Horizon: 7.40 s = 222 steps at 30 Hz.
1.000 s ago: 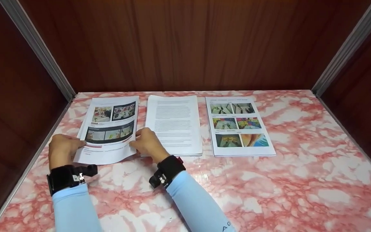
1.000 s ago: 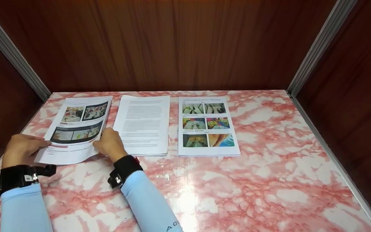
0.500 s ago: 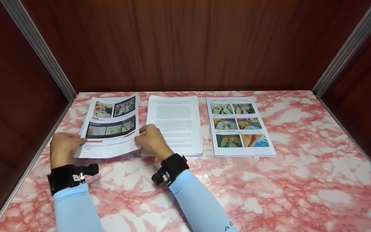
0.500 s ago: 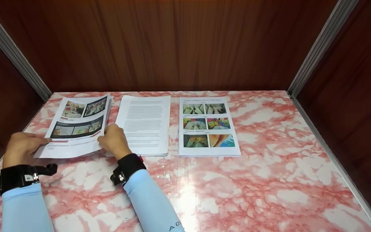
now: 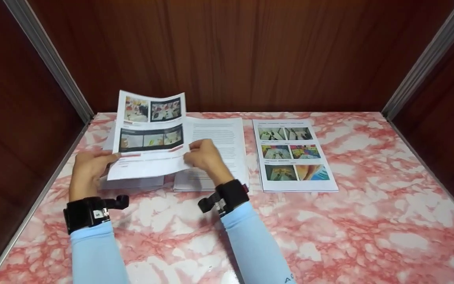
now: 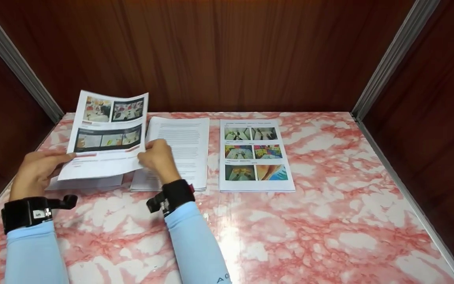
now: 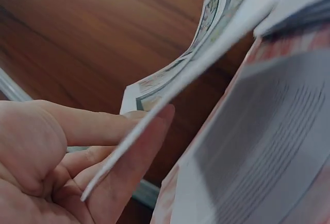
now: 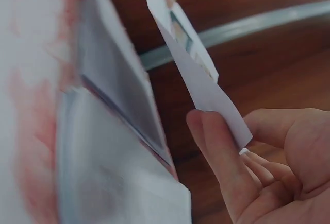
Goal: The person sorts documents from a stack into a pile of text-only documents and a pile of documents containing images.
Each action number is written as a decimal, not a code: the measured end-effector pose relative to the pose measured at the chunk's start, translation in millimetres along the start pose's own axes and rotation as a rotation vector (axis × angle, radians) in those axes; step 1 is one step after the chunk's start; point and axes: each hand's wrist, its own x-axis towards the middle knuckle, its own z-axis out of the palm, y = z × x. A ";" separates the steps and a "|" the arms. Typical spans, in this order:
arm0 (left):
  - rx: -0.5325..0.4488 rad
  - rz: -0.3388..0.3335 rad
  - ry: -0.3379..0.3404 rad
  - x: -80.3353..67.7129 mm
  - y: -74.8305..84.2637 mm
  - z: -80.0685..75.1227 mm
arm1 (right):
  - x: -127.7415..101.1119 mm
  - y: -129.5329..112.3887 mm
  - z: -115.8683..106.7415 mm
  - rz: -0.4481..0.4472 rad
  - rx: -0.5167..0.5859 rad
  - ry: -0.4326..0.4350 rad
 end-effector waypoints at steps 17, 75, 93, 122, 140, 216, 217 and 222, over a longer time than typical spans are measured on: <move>-0.183 0.165 -0.091 -6.7 22.5 76.7 | 5.2 15.0 -88.3 0.050 0.114 0.068; 0.024 0.443 -0.337 -100.9 30.4 360.0 | -79.0 161.8 -361.1 0.474 0.251 0.064; 0.128 0.463 -0.281 -105.0 35.6 358.2 | -92.8 140.1 -349.6 0.518 0.305 0.145; 0.443 0.582 -0.153 -109.6 36.2 360.4 | -74.2 141.9 -349.0 0.525 -0.046 0.189; 0.422 0.605 -0.163 -111.6 39.4 357.3 | -79.0 144.1 -349.8 0.540 -0.027 0.198; 0.403 0.248 0.179 10.3 -22.7 20.2 | 0.1 15.1 30.4 -0.017 0.000 -0.203; 0.403 0.236 0.186 12.4 -24.8 19.0 | -0.5 14.8 34.3 -0.026 -0.053 -0.198; 0.411 0.164 0.182 20.8 -32.4 17.4 | -3.2 12.7 47.1 -0.050 -0.204 -0.192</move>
